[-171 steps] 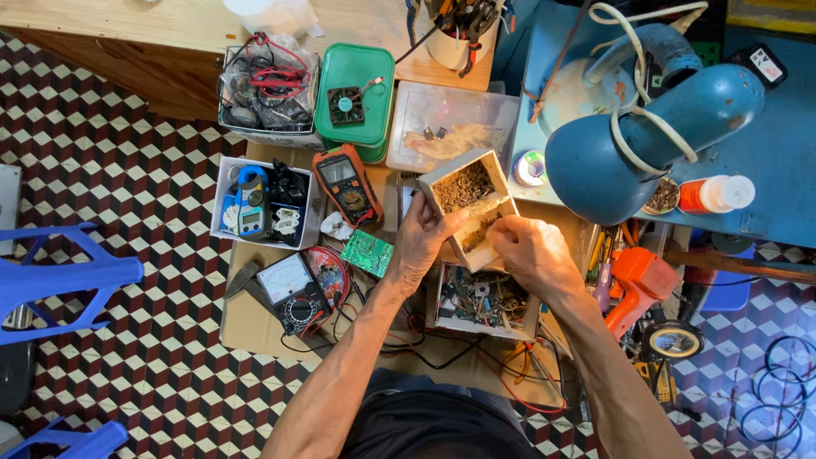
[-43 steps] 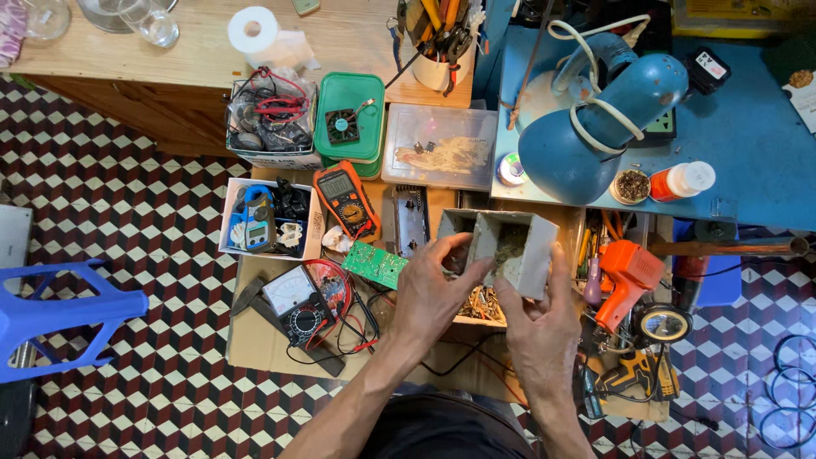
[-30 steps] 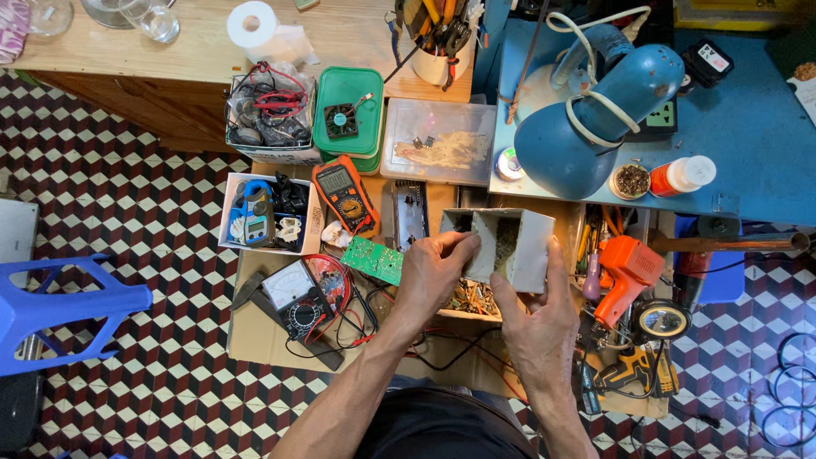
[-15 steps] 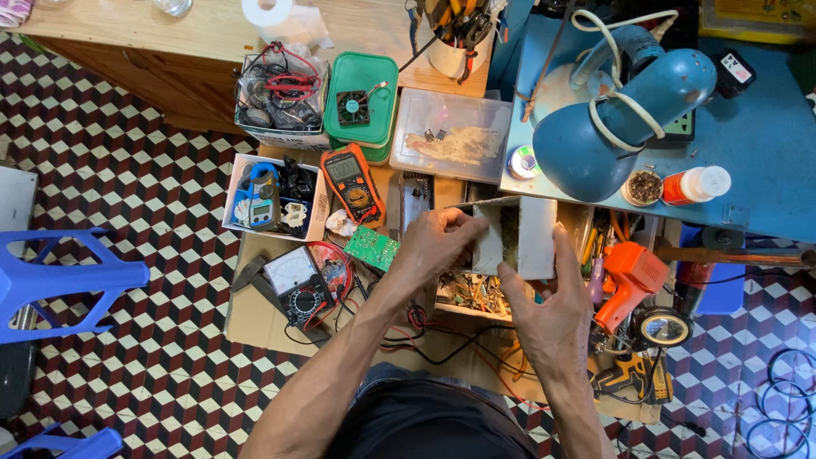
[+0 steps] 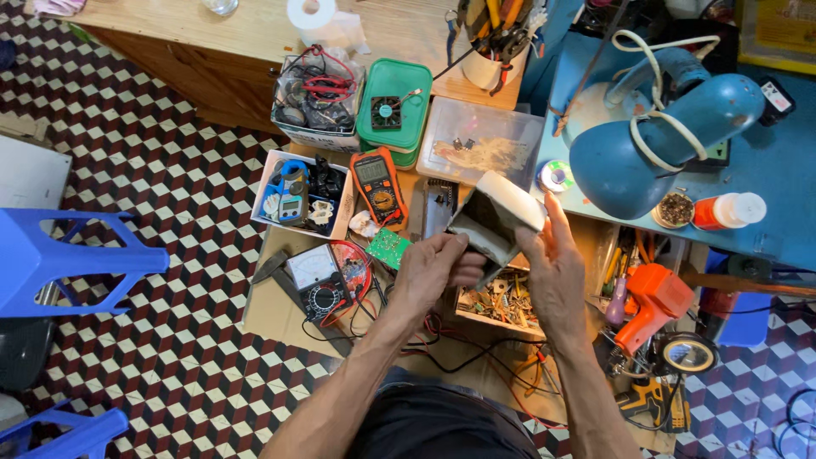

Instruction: The person stands at a cluttered workbench and sorts small electronic parts from a compartmented box, picking items by hand and placing them into the box's sections. They then retrieve a plastic bag, open it, and transfer the sorted parts from the box into the bag.

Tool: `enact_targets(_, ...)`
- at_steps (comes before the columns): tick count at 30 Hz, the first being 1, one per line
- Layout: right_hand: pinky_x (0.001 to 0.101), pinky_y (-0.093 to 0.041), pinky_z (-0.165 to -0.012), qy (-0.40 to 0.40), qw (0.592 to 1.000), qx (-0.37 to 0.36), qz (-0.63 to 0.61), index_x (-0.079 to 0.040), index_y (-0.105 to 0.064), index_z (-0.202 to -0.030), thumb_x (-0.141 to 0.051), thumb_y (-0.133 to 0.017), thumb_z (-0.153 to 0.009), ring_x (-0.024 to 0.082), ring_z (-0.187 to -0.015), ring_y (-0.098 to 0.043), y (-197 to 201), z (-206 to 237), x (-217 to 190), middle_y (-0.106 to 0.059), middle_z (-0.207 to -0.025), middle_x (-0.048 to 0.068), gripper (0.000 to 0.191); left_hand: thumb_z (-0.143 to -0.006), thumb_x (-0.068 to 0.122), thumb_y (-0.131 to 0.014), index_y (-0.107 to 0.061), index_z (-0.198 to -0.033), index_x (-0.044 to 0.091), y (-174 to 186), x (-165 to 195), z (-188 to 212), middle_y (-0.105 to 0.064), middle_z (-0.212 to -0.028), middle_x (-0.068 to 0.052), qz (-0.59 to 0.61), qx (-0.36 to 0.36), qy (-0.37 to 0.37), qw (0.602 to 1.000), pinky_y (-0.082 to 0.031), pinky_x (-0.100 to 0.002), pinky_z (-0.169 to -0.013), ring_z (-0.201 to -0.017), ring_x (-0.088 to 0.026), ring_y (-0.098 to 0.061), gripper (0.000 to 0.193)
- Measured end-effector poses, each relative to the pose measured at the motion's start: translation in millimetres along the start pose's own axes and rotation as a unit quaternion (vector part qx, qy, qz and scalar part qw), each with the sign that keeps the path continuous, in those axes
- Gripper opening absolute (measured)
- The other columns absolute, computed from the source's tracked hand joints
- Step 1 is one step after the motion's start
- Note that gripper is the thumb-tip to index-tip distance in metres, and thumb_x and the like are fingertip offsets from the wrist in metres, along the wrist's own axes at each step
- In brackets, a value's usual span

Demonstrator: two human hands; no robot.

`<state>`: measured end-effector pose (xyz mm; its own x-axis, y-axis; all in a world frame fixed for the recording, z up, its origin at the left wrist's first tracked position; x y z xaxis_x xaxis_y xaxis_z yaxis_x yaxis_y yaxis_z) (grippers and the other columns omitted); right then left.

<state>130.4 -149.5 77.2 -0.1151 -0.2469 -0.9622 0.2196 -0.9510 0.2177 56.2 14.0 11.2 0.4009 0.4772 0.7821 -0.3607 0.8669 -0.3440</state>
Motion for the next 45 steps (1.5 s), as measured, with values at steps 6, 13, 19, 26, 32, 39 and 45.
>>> enact_targets(6, 0.0282, -0.04, -0.109, -0.007, 0.998, -0.062, -0.029, -0.01, -0.039, -0.161, -0.037, -0.046, -0.105, 0.017, -0.125, -0.054, -26.7, -18.5, 0.2, -0.064, -0.136, 0.014, 0.063, -0.102, 0.051, -0.061, -0.076, -0.118, -0.008, 81.6, 37.7, 17.1, -0.076, -0.098, -0.02, -0.175, 0.104, -0.07, 0.976, -0.055, -0.034, -0.07, -0.082, -0.019, -0.068, 0.063)
enact_targets(13, 0.0346, -0.038, -0.111, -0.092, 0.974, -0.088, -0.185, -0.012, -0.04, -0.156, -0.039, -0.046, -0.101, 0.02, -0.142, -0.045, -61.0, -18.1, 2.4, -0.048, -0.156, 0.009, 0.062, -0.081, 0.059, -0.067, -0.049, -0.146, 0.021, 47.0, -39.2, -2.6, -0.061, -0.14, 0.0, 0.21, -0.121, 0.093, 0.966, -0.044, -0.046, -0.109, -0.13, -0.017, -0.057, 0.077)
enact_targets(19, 0.0322, -0.034, -0.117, -0.012, 0.985, -0.07, -0.155, -0.005, -0.045, -0.155, -0.036, -0.04, -0.108, 0.021, -0.142, -0.046, -56.1, -1.2, -12.2, -0.051, -0.155, 0.013, 0.058, -0.089, 0.057, -0.077, -0.053, -0.147, 0.008, 37.7, -72.4, -11.6, -0.062, -0.14, -0.009, 0.213, -0.186, 0.059, 0.957, -0.046, -0.044, -0.115, -0.131, -0.023, -0.057, 0.08)
enact_targets(26, 0.0331, -0.03, -0.12, 0.107, 0.99, -0.053, -0.071, 0.0, -0.039, -0.156, -0.034, -0.039, -0.111, 0.021, -0.146, -0.042, -59.1, 12.7, -29.3, -0.048, -0.158, 0.014, 0.056, -0.08, 0.065, -0.075, -0.048, -0.151, 0.009, 32.1, -76.4, -20.5, -0.058, -0.146, -0.013, 0.333, -0.202, 0.084, 0.917, -0.047, -0.05, -0.11, -0.131, -0.029, -0.057, 0.094)
enact_targets(32, 0.0315, -0.038, -0.114, 0.042, 0.988, -0.131, -0.074, -0.001, -0.045, -0.154, -0.033, -0.044, -0.107, 0.019, -0.131, -0.053, -70.4, -8.6, -19.0, -0.062, -0.142, 0.013, 0.057, -0.073, 0.054, -0.085, -0.045, -0.152, 0.016, 21.5, -60.9, -14.5, -0.055, -0.15, -0.006, 0.315, -0.259, 0.098, 0.908, -0.043, -0.047, -0.118, -0.138, -0.025, -0.054, 0.096)
enact_targets(39, 0.0332, -0.042, -0.11, 0.09, 0.99, -0.066, -0.083, 0.005, -0.057, -0.143, -0.033, -0.043, -0.102, 0.022, -0.129, -0.058, -44.8, 3.5, -51.6, -0.063, -0.141, 0.017, 0.057, -0.074, 0.006, -0.082, -0.052, -0.146, 0.003, 46.2, -48.5, -15.4, -0.065, -0.135, -0.01, 0.117, -0.27, 0.031, 0.955, -0.049, -0.039, -0.111, -0.126, -0.024, -0.062, 0.077)
enact_targets(45, 0.0428, -0.04, -0.123, 0.05, 0.932, 0.13, -0.335, 0.013, -0.054, -0.139, -0.04, -0.037, -0.11, 0.029, -0.137, -0.057, -32.5, 36.3, -8.8, -0.06, -0.142, 0.023, 0.063, -0.069, -0.005, -0.084, -0.06, -0.133, -0.003, 53.9, -51.3, -3.9, -0.071, -0.115, -0.011, -0.008, -0.157, 0.056, 0.986, -0.056, -0.039, -0.09, -0.106, -0.024, -0.069, 0.068)
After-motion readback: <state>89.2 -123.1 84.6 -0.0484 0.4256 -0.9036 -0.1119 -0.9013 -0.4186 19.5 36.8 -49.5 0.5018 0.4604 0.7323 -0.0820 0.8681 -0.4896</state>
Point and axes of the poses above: each hand's wrist, its own z-axis away from the middle knuckle, its own y-axis out of the back of the hand, x = y × z, the point moved 10 cm from there along -z, towards the middle knuckle
